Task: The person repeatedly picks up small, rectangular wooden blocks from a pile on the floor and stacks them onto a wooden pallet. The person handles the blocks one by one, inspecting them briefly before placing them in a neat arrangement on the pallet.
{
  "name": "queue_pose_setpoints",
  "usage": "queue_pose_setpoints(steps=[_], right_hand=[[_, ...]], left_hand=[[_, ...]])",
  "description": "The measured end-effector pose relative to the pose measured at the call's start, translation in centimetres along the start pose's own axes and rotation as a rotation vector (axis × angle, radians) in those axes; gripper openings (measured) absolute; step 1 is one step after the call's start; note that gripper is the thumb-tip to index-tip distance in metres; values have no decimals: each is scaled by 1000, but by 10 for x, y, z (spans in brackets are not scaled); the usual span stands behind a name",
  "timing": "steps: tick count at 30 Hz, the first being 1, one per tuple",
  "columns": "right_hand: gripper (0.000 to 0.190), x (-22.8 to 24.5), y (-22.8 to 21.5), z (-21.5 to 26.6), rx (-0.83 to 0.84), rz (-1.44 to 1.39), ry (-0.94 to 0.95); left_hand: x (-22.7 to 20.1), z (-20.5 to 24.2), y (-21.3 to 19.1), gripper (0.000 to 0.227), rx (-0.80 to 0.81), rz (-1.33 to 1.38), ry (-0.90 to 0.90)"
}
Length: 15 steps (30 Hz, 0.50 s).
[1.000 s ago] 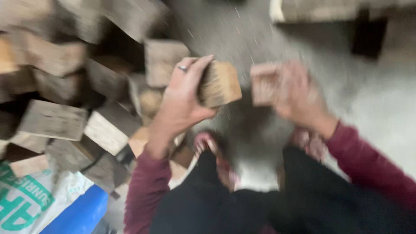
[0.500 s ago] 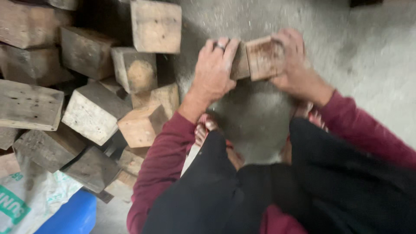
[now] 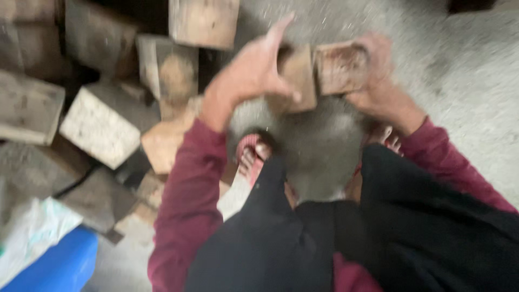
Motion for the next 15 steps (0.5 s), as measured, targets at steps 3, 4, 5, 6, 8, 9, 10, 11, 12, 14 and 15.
queue_pose_setpoints(steps=[3,4,5,6,8,9,10,11,12,14,15], right_hand=[[103,4,-1,-1,-22,26,-68],[103,1,-6,-6,-33,45,-98],[103,-3,-8,-11,-32,50,-85],[102,-1,-8,-5,-8,37,-54],[100,5,-7,2,5,13,-11],[98,7,-7,1,-6,2,1],[96,8,-8,-3,-21,-9,3],[96,10,-10,-5,-25,1,10],[96,11,-10,-8,-24,6,9],[96,11,-11,-14,-12,9,8],[96,11,-11,-16,-1,7,9]], left_hand=[[0,2,-8,74,-225,-411,47],[-2,-5,-7,75,-244,-382,66],[-2,-6,-2,77,-263,-353,85],[-2,2,16,79,-262,-303,83],[-1,12,35,107,-346,-379,120],[-4,15,41,122,-388,-417,141],[-5,16,44,117,-368,-429,108],[-6,15,46,113,-347,-441,76],[-6,14,47,110,-333,-454,34],[-7,13,46,107,-343,-372,31],[-7,13,45,107,-347,-331,35]])
Point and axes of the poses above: each hand's wrist, its own z-axis away from the middle knuckle, its own y-axis out of the palm, x = y × z, the point moved 3 cm from there along -z, towards the middle knuckle, and after that the axes turned 13 degrees about -y, right-handed, at the moved point
